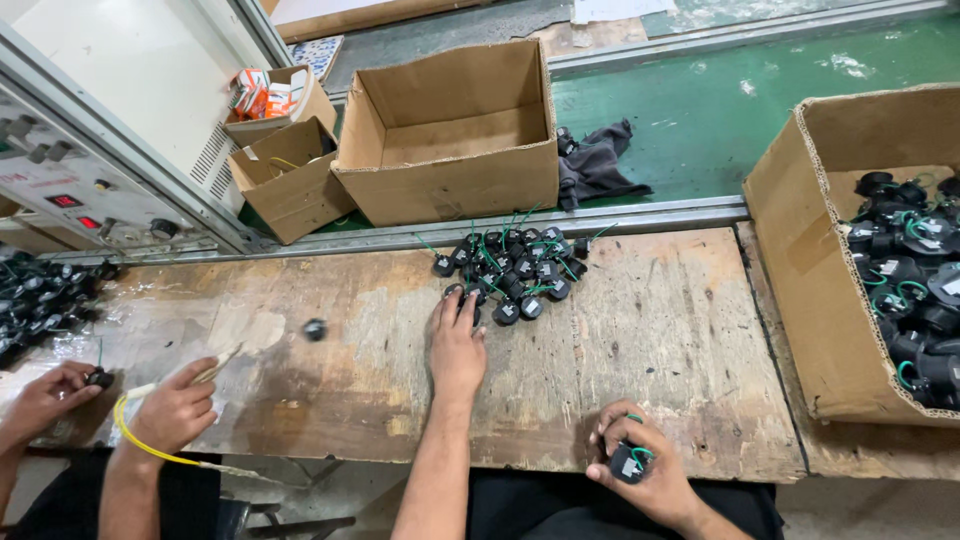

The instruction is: The person picks up black plastic electrical components with green wire leads from a pile on the workbench, folds and presses the wires into the housings by hand, and sets the finished units on the bench. They repeatedly take new parts from the pile and place completed ones aside.

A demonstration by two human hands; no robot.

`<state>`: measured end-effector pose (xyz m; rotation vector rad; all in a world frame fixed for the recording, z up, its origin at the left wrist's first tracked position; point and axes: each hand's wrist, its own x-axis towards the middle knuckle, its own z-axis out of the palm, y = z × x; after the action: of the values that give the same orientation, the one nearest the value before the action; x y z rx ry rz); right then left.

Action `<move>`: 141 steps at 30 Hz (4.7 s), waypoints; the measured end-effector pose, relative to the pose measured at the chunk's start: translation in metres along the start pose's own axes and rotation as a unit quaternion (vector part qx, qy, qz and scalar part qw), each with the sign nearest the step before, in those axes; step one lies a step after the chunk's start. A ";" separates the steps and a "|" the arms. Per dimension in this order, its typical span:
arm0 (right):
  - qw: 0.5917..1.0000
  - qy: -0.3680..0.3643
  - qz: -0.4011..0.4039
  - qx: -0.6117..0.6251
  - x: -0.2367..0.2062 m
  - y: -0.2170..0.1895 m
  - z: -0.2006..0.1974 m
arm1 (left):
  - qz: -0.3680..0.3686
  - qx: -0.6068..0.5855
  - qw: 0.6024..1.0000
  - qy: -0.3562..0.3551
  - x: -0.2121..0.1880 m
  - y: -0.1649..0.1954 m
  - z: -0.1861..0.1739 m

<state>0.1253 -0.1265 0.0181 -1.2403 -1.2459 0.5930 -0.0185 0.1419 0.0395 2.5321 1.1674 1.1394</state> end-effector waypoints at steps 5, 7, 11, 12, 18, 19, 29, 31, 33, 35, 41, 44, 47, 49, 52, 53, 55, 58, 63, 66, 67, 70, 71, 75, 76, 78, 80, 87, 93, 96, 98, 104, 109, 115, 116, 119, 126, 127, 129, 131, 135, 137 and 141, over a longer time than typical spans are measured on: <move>0.996 -0.007 0.043 0.080 -0.005 0.001 0.002 | -0.116 -0.056 0.991 -0.026 -0.025 -0.001 0.002; 0.993 -0.005 0.047 0.106 -0.006 0.003 0.001 | -0.090 -0.098 0.991 0.022 -0.036 0.008 -0.001; 0.992 0.002 0.057 0.113 -0.004 0.008 -0.002 | -0.045 -0.265 0.960 0.082 -0.067 0.053 -0.010; 0.992 0.002 0.065 0.104 -0.003 0.010 -0.003 | -0.016 -0.337 0.935 0.110 -0.075 0.067 -0.012; 0.934 0.065 0.196 0.290 -0.015 0.029 0.000 | 0.111 -0.476 0.871 -0.055 -0.093 0.117 -0.031; 0.940 0.072 0.207 0.261 -0.017 0.033 -0.003 | 0.121 -0.483 0.865 -0.065 -0.091 0.118 -0.032; 0.988 -0.032 -0.022 -0.149 -0.018 0.037 -0.004 | 0.039 -0.514 0.849 -0.115 -0.090 0.111 -0.036; 0.989 -0.032 0.005 -0.142 -0.016 0.028 -0.002 | 0.085 -0.531 0.834 -0.121 -0.091 0.103 -0.042; 0.993 -0.028 0.055 -0.098 -0.009 0.020 -0.006 | 0.114 -0.525 0.834 -0.126 -0.089 0.097 -0.046; 0.993 0.020 0.031 -0.108 -0.003 0.013 -0.006 | 0.123 -0.514 0.840 -0.123 -0.090 0.094 -0.047; 0.991 0.022 -0.012 -0.135 -0.001 0.002 0.003 | -0.106 -0.583 0.784 -0.183 -0.118 0.101 -0.015; 0.992 0.010 -0.016 -0.128 -0.004 0.002 0.006 | -0.190 -0.691 0.667 -0.203 -0.133 0.099 0.000; 0.992 0.000 -0.023 -0.124 -0.005 0.003 0.005 | -0.097 -0.650 0.730 -0.189 -0.137 0.090 -0.005; 0.992 -0.003 -0.031 -0.120 -0.006 0.003 0.004 | -0.009 -0.567 0.801 -0.194 -0.133 0.076 -0.021; 0.993 0.000 -0.030 -0.116 -0.007 0.002 0.001 | -0.045 -0.514 0.820 -0.249 -0.117 0.044 -0.055; 0.993 -0.001 -0.028 -0.119 -0.007 0.001 -0.001 | 0.028 -0.436 0.881 -0.182 -0.109 0.028 -0.068; 0.993 -0.009 -0.031 -0.116 -0.007 0.001 -0.004 | 0.150 -0.263 0.953 -0.033 -0.091 -0.010 -0.100; 0.992 -0.027 -0.048 -0.111 -0.011 0.002 -0.007 | 0.242 0.142 0.959 0.035 -0.067 -0.073 -0.180; 0.991 -0.047 -0.062 -0.107 -0.016 0.006 -0.004 | 0.087 0.595 0.786 -0.147 0.000 -0.167 -0.345; 0.993 -0.049 -0.055 -0.088 -0.015 0.007 -0.001 | 0.198 0.519 0.746 -0.367 0.065 -0.213 -0.356; 0.994 -0.058 -0.043 -0.088 -0.014 0.007 -0.001 | 0.188 0.525 0.737 -0.381 0.068 -0.221 -0.356; 0.993 -0.060 -0.024 -0.102 -0.008 0.005 -0.001 | 0.195 0.537 0.722 -0.391 0.074 -0.233 -0.350; 0.993 -0.052 -0.019 -0.108 -0.008 0.003 -0.001 | 0.218 0.534 0.720 -0.387 0.072 -0.235 -0.349; 0.996 -0.062 -0.005 -0.065 -0.006 0.003 -0.005 | 0.229 0.518 0.719 -0.403 0.073 -0.233 -0.352; 0.993 -0.062 -0.046 -0.084 0.001 0.009 -0.006 | 0.245 0.511 0.734 -0.375 0.081 -0.230 -0.352; 0.988 -0.072 -0.084 -0.107 -0.007 0.011 -0.007 | 0.219 0.510 0.759 -0.339 0.076 -0.215 -0.353; 0.991 -0.068 -0.047 -0.104 -0.011 0.015 -0.005 | 0.069 0.566 0.806 -0.159 0.054 -0.189 -0.356; 0.994 -0.091 -0.024 -0.055 -0.014 0.023 -0.021 | 0.066 0.250 0.965 -0.051 -0.026 -0.099 -0.215; 0.997 -0.070 0.004 0.014 -0.016 0.037 -0.031 | 0.098 0.003 0.988 -0.116 0.012 -0.049 -0.065; 0.972 -0.041 0.122 0.194 -0.019 0.042 -0.032 | 0.017 -0.022 0.993 -0.118 0.022 -0.024 -0.022; 0.946 -0.025 0.120 0.299 -0.020 0.043 -0.033 | -0.040 -0.068 0.995 -0.059 0.020 -0.015 -0.006; 0.887 0.051 0.137 0.439 -0.010 0.038 -0.033 | -0.111 -0.465 0.870 0.121 -0.034 0.032 -0.011; 0.847 0.036 0.224 0.481 -0.003 0.037 -0.031 | -0.075 -0.617 0.778 -0.090 -0.069 0.095 -0.020; 0.851 0.030 0.278 0.444 -0.010 0.047 -0.033 | 0.099 -0.448 0.888 -0.033 -0.060 0.133 -0.020; 0.851 0.037 0.272 0.448 -0.011 0.048 -0.033 | 0.129 -0.441 0.888 -0.025 -0.061 0.134 -0.023; 0.863 0.060 0.257 0.431 -0.011 0.047 -0.027 | 0.199 -0.416 0.887 -0.022 -0.063 0.125 -0.035; 0.935 0.127 0.181 0.278 -0.009 0.043 -0.005 | 0.204 -0.335 0.917 -0.078 -0.065 0.115 -0.055; 0.953 0.123 0.166 0.223 -0.009 0.043 -0.005 | 0.200 -0.323 0.922 -0.081 -0.065 0.118 -0.056; 0.979 0.113 0.134 0.108 -0.010 0.044 -0.006 | 0.157 -0.364 0.914 -0.087 -0.063 0.122 -0.058; 0.985 0.097 0.133 0.043 -0.011 0.046 -0.008 | 0.147 -0.391 0.903 -0.098 -0.062 0.124 -0.059; 0.984 0.081 0.148 0.061 -0.011 0.046 -0.010 | 0.171 -0.403 0.888 -0.140 -0.064 0.117 -0.059; 0.967 0.089 0.217 0.100 -0.011 0.046 -0.010 | 0.158 -0.398 0.891 -0.150 -0.068 0.111 -0.057; 0.974 0.080 0.187 0.098 -0.011 0.043 -0.007 | 0.058 -0.431 0.880 -0.190 -0.076 0.106 -0.045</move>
<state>0.1402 -0.1259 -0.0242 -1.3345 -0.8021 0.8485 -0.0174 0.0076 0.0694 1.9705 0.2866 0.8423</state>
